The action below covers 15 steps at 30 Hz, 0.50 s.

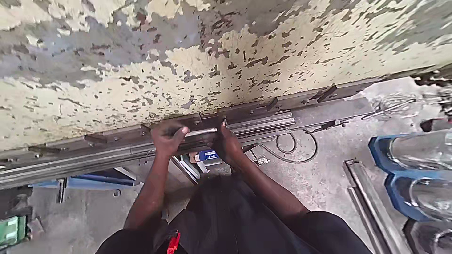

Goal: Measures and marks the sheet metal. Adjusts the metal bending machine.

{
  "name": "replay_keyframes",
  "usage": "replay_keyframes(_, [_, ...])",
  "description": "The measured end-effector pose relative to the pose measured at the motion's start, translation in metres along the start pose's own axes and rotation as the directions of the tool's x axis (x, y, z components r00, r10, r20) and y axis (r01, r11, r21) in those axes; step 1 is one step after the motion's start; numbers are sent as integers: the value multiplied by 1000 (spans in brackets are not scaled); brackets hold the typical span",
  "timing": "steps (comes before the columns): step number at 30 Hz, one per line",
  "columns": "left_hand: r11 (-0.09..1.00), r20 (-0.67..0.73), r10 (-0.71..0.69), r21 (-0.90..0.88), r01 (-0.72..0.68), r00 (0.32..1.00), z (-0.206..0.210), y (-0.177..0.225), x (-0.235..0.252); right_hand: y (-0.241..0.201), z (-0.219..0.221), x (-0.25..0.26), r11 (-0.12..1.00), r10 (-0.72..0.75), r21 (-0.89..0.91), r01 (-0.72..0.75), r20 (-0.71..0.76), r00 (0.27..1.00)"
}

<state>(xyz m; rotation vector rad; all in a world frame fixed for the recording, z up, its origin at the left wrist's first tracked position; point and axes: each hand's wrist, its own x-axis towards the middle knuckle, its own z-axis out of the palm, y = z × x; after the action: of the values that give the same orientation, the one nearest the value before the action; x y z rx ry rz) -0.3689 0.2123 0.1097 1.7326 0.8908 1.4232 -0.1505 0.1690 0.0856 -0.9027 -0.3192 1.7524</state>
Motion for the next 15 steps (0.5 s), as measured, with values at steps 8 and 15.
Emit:
replay_keyframes(8, [867,-5,438,-261,-424,899,31,43,52,-12,-1,5,997,-65,38,68,-76,995])
replay_keyframes(15, [804,391,577,-116,-583,717,142,107,129,-27,-5,5,885,74,453,-111,98,992])
